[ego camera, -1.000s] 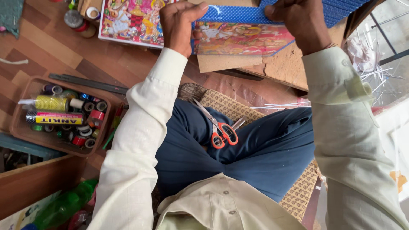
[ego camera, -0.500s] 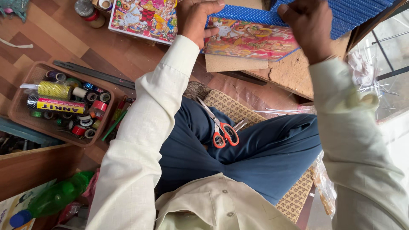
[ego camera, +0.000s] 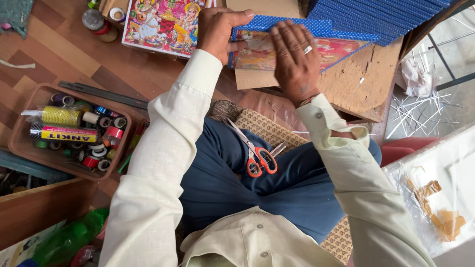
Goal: The person sits on the floor and decorates the edges of printed cards with blue patterned tape. They apply the tape to the edges, smooth it down, and use scissors to trim the excess. The person handles multiple cards and stacks the finished ones.
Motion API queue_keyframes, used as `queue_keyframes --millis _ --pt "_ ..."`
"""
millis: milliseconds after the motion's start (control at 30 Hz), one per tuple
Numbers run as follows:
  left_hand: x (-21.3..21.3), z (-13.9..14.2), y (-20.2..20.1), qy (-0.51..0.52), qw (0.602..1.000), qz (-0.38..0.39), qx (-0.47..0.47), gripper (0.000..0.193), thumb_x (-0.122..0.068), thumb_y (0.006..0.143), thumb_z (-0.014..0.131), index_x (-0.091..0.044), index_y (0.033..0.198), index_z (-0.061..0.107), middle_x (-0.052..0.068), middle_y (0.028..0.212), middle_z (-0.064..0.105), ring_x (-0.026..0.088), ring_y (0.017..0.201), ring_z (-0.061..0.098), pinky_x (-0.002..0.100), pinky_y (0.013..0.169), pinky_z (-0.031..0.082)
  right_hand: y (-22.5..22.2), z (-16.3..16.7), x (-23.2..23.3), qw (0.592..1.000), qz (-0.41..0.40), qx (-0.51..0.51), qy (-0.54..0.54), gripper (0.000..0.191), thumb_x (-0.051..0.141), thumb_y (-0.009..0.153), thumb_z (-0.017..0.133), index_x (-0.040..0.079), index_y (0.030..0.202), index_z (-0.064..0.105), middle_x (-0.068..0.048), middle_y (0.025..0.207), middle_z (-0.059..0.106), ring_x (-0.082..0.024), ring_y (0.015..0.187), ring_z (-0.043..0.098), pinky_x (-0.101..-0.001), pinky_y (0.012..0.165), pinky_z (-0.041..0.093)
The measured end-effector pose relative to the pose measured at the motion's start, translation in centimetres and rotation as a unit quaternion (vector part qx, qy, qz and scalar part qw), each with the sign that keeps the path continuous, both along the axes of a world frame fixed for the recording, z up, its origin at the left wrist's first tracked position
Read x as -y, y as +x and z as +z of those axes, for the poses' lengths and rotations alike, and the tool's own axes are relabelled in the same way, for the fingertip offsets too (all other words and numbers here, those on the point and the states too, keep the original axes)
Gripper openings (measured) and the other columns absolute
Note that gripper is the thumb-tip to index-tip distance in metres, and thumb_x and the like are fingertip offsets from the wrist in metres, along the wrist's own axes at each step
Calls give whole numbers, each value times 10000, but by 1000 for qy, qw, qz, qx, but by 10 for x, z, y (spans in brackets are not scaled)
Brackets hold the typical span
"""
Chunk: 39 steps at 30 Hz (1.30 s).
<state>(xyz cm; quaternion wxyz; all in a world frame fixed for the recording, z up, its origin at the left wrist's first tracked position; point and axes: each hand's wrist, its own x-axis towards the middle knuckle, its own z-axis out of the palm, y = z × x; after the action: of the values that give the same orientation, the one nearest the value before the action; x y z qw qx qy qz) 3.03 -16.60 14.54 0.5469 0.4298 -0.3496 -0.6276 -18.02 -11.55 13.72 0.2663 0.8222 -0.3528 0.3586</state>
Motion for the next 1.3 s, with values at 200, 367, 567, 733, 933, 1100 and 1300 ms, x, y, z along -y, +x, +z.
queue_keyframes --millis 200,367,567,733,933,1100,1300 --pt "14 -13 -4 92 994 -1 -59 154 -86 706 795 -28 847 772 112 911 736 309 897 701 528 755 665 -21 9 7 999 -2 44 29 224 44 1051 751 32 1275 749 -130 1262 747 -291 1196 707 -446 1078 526" --pt "31 -34 -7 124 986 -10 -113 176 -71 707 783 31 840 730 115 880 708 305 910 696 573 762 666 -21 19 9 989 2 114 92 180 72 982 839 62 1157 795 -104 1119 775 -270 994 727 -384 855 571" --pt "3 -21 -29 -250 744 221 580 90 -142 918 747 -69 884 707 127 848 708 303 857 684 491 848 510 -37 45 17 962 26 76 261 182 49 912 849 34 1076 770 -157 918 721 -326 766 687 -399 699 531" --pt "-24 3 -63 -468 696 82 538 115 13 865 675 -48 962 680 145 959 732 327 953 703 482 908 522 -39 48 23 960 54 53 269 150 75 915 805 43 1056 765 -162 958 733 -338 802 701 -410 721 558" --pt "-15 26 -36 -424 712 5 560 65 -69 816 773 -63 783 717 171 819 737 377 800 719 496 731 547 -67 54 22 958 72 24 278 122 92 984 783 23 1081 756 -177 982 727 -358 867 703 -432 764 558" --pt "-10 12 4 -381 792 40 475 148 -126 832 872 -42 910 777 181 828 740 337 761 728 432 700 556 -137 60 14 972 28 27 231 100 83 999 778 15 1061 737 -155 998 738 -334 911 716 -405 816 567" --pt "0 -35 -8 -304 931 88 180 227 -101 842 840 42 986 737 80 894 775 120 791 692 285 742 566 -171 -10 9 804 45 470 362 446 -8 942 814 15 1326 590 -107 1047 675 -185 899 642 -360 841 547"
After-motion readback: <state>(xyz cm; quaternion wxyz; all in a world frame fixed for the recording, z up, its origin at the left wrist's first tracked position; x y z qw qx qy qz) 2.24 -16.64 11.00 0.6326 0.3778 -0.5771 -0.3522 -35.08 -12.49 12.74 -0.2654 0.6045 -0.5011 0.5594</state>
